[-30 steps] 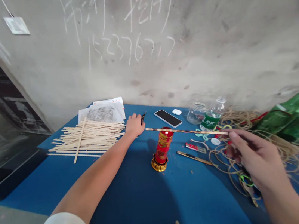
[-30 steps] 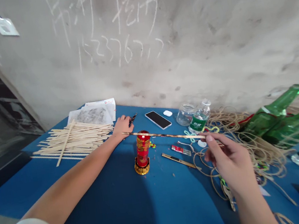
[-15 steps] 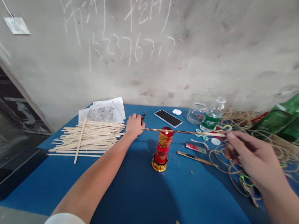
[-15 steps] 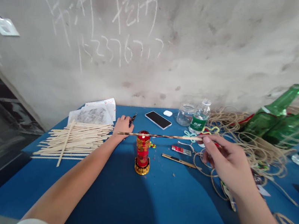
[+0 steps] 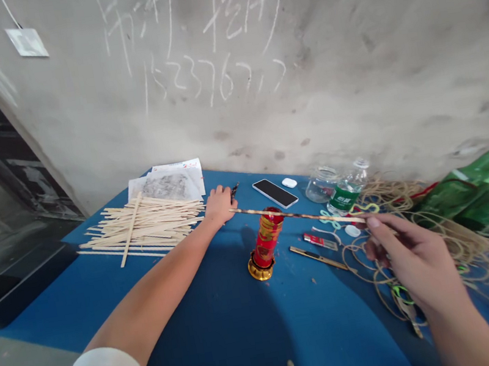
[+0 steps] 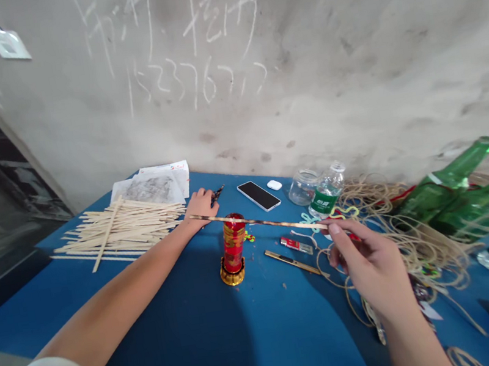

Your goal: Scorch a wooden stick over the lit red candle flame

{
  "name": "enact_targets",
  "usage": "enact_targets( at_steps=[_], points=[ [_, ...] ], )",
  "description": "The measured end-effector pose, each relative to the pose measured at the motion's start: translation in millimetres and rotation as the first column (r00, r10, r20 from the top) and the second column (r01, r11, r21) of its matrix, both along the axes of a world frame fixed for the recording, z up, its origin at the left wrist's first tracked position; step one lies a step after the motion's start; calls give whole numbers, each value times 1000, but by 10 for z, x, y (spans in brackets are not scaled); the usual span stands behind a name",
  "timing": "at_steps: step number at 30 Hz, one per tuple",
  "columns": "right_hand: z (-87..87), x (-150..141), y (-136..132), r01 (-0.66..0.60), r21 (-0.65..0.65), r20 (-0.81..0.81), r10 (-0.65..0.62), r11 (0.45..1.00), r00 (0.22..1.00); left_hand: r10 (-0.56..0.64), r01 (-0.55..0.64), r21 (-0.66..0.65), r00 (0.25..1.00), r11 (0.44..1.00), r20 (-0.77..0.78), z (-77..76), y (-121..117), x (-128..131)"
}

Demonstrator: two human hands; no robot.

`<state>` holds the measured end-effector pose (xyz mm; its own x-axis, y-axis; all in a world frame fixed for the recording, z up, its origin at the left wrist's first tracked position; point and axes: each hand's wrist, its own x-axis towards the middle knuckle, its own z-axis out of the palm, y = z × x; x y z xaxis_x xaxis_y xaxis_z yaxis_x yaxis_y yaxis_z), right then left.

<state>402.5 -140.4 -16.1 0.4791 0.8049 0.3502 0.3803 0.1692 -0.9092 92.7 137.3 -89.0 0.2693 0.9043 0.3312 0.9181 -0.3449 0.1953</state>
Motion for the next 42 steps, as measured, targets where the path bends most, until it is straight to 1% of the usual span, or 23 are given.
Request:
enact_targets(
  at_steps=[5,13,18,23,42],
  points=[
    [25,-19,-1,-1,3,-5,1,1000,1000,2,-2,-5,1000,1000,-2,21,-20,7],
    [38,-19,-3,0,44,-22,1,999,1000,8,-8,-17,1000,1000,-8,65,-60,14],
    [46,-27,-4,8,58,-13,-8,998,1000,9,-10,-16,1000,1000,-13,57,-50,11],
    [37,-12,2,-10,63,-1,10,998,1000,7,-7,-10,1000,1000,-12,52,-49,12],
    [23,-30,-24,-10,54,9,9,998,1000,4,-4,-1,1000,1000,-5,28,-29,7]
  ],
)
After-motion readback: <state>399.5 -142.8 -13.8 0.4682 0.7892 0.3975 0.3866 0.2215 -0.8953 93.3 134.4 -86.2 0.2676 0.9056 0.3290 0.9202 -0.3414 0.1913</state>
